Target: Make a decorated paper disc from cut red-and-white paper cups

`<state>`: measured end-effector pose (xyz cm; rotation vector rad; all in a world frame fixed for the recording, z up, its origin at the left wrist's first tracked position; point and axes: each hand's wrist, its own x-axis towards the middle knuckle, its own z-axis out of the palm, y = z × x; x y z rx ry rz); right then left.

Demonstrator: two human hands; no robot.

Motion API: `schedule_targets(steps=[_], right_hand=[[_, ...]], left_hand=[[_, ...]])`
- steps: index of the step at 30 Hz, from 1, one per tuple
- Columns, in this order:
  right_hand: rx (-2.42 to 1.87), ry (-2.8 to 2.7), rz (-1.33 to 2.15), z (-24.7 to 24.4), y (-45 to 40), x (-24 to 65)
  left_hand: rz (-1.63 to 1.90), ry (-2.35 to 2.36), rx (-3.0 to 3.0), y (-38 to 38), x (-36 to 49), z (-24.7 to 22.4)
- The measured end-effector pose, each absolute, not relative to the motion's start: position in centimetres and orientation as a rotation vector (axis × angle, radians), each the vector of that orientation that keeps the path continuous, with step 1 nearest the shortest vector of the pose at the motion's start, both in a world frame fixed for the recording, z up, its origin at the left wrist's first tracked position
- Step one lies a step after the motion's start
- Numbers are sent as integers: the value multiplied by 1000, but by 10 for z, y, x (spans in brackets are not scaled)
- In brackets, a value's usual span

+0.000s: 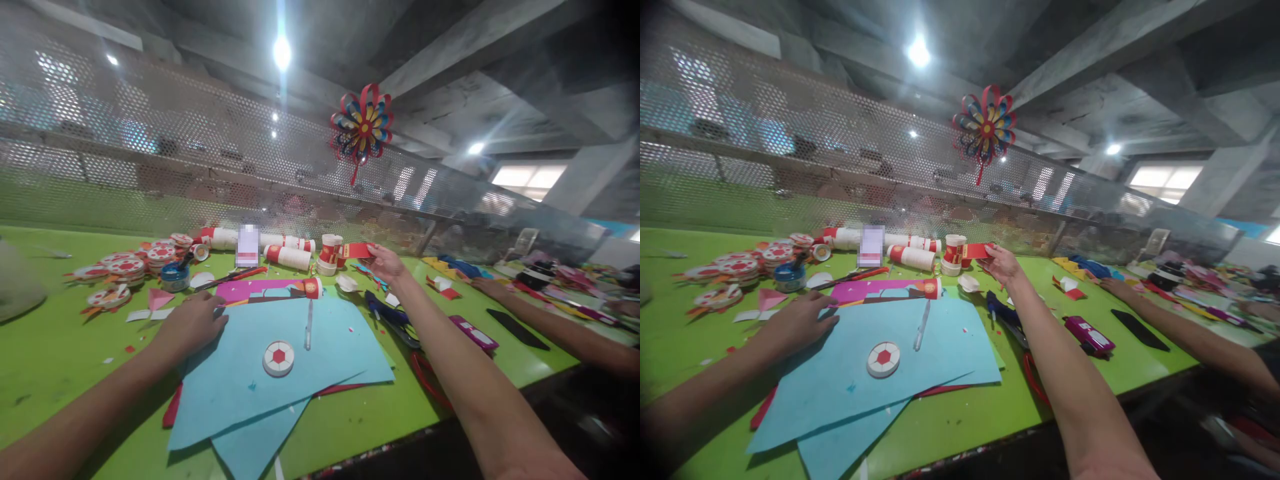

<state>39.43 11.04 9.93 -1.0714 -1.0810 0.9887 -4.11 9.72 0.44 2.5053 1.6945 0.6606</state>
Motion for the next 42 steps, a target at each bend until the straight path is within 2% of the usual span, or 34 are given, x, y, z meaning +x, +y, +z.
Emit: schedule_targets(steps=[9, 17, 21, 29, 37, 42], right_hand=[[-879, -1333, 1283, 100, 39, 265], [-838, -1513, 1379, 91, 16, 203], [-891, -1587, 1244, 87, 23, 197], [-1230, -1747, 737, 63, 23, 239], [-1497, -2024, 384, 41, -6, 275], [-1547, -2086, 280, 34, -10, 277]], left_hand=[[1173, 1160, 2302, 56, -14, 52], [1037, 703, 1921, 18, 4, 88], [1021, 669, 1689, 23, 5, 80], [1111, 729, 1385, 43, -14, 68], [1061, 740, 1353, 51, -18, 59], [1040, 730, 1397, 55, -18, 53]])
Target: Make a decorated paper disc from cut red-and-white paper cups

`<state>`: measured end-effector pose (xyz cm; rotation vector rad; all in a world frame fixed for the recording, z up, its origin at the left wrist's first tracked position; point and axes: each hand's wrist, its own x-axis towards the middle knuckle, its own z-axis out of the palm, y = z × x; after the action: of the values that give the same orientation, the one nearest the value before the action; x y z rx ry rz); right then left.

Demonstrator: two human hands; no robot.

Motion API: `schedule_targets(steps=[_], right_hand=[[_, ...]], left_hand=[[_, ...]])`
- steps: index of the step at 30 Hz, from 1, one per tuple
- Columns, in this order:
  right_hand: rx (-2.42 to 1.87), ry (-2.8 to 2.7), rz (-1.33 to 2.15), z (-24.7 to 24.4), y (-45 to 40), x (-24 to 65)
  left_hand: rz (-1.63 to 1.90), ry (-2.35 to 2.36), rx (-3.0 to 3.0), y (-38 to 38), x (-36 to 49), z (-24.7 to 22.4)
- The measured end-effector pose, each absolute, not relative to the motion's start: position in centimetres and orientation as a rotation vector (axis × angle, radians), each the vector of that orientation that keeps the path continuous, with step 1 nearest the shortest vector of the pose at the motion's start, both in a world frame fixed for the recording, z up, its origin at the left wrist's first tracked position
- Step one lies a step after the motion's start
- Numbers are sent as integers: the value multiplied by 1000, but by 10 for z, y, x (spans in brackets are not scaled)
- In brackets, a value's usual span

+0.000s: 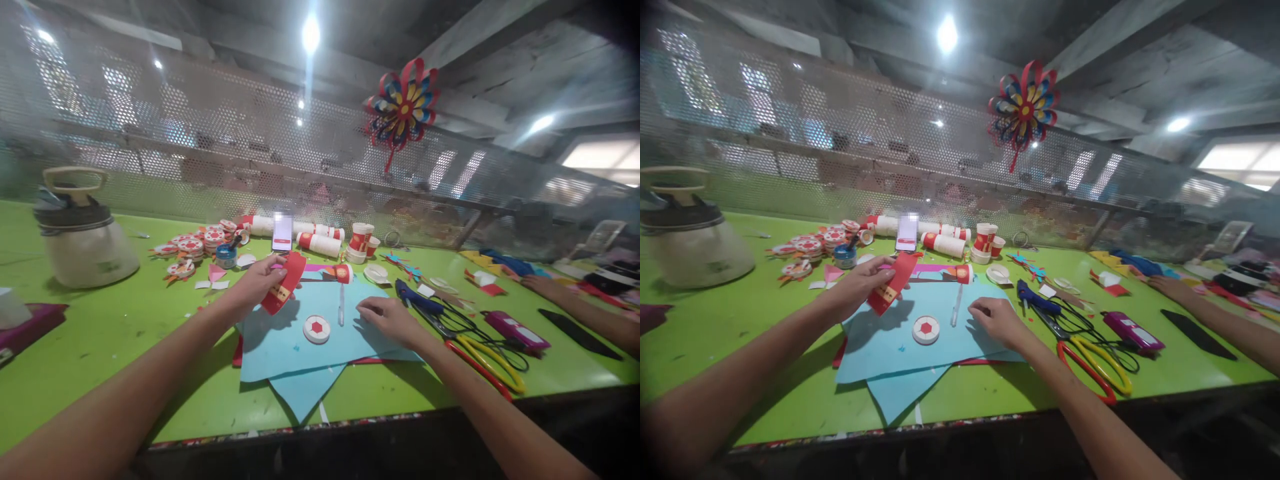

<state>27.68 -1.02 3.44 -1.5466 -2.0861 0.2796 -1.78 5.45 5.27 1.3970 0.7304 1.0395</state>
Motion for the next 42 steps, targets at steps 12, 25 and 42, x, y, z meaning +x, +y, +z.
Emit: schedule_targets(steps=[12, 25, 42], right_hand=[[-1561, -2176, 186, 31, -5, 263], [-1655, -2201, 58, 34, -33, 284], [-2354, -1999, 127, 44, -124, 441]], left_hand=[[1264, 849, 1355, 60, -18, 56], [1486, 1041, 1299, 68, -26, 58], [1453, 1069, 1222, 69, -24, 53]])
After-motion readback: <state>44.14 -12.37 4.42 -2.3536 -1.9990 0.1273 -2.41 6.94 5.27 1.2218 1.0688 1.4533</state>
